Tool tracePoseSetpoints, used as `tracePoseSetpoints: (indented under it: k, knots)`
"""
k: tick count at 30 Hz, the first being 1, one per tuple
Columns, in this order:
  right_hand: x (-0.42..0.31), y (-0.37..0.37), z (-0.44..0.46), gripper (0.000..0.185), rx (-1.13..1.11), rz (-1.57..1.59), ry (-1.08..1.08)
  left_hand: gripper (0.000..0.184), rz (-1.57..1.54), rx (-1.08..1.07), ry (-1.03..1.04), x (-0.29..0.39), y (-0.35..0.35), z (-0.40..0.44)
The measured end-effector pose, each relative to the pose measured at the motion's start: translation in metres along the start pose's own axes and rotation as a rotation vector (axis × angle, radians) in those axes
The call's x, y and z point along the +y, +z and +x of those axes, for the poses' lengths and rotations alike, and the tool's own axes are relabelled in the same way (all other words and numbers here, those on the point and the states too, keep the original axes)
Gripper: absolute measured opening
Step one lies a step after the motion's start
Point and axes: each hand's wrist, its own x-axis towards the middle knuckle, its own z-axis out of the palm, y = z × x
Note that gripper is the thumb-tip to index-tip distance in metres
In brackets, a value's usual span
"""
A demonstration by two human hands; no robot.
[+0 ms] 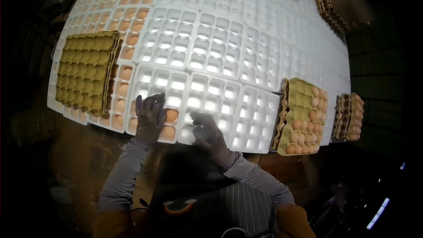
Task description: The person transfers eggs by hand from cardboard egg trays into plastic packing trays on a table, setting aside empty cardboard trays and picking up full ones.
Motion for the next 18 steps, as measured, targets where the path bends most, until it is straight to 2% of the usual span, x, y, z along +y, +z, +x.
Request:
tracePoseSetpoints:
  k: [1,3,5,6,7,8,9,11,13,16,17,18]
  knots:
    - [-0.001,-0.018,-0.015,0.042,-0.025,-0.031,0.003,0.044,-0.124,0.018,-0.062,0.024,-0.006,0.014]
    - [-0.001,-0.048,-0.042,0.036,0.014,-0.097,0.073,0.034,-0.319,-0.033,-0.024,0.084,-0.005,0.045]
    - [0.011,-0.075,-0.071,0.035,0.015,-0.292,-0.199,0.025,-0.444,-0.102,0.292,0.150,0.013,0.078]
    - [0.012,-0.089,-0.091,0.033,0.014,-0.418,-0.141,0.023,-0.457,-0.116,0.475,0.185,0.023,0.093]
    - [0.011,-0.112,-0.105,0.033,0.036,-0.422,-0.133,0.035,-0.576,-0.252,0.414,0.211,0.053,0.097]
    - [0.006,-0.140,-0.121,0.032,0.105,-0.500,-0.154,0.031,-0.543,-0.283,0.503,0.242,0.066,0.107]
    - [0.001,-0.169,-0.136,0.030,0.171,-0.575,-0.176,0.033,-0.563,-0.333,0.500,0.272,0.078,0.117]
    - [-0.003,-0.232,-0.152,0.019,0.357,-0.796,-0.220,0.043,-0.471,-0.277,0.573,0.319,0.106,0.128]
    - [0.005,-0.293,-0.155,0.026,0.413,-0.937,-0.161,0.044,-0.300,-0.278,0.606,0.346,0.136,0.133]
    - [0.031,-0.358,-0.128,0.034,0.309,-0.992,-0.199,0.044,-0.191,-0.330,0.577,0.359,0.149,0.135]
    - [0.043,-0.369,-0.117,0.036,0.193,-1.006,-0.241,0.044,-0.175,-0.341,0.571,0.362,0.140,0.138]
    - [0.051,-0.375,-0.113,0.038,0.077,-1.016,-0.284,0.041,-0.408,-0.436,0.383,0.365,0.120,0.143]
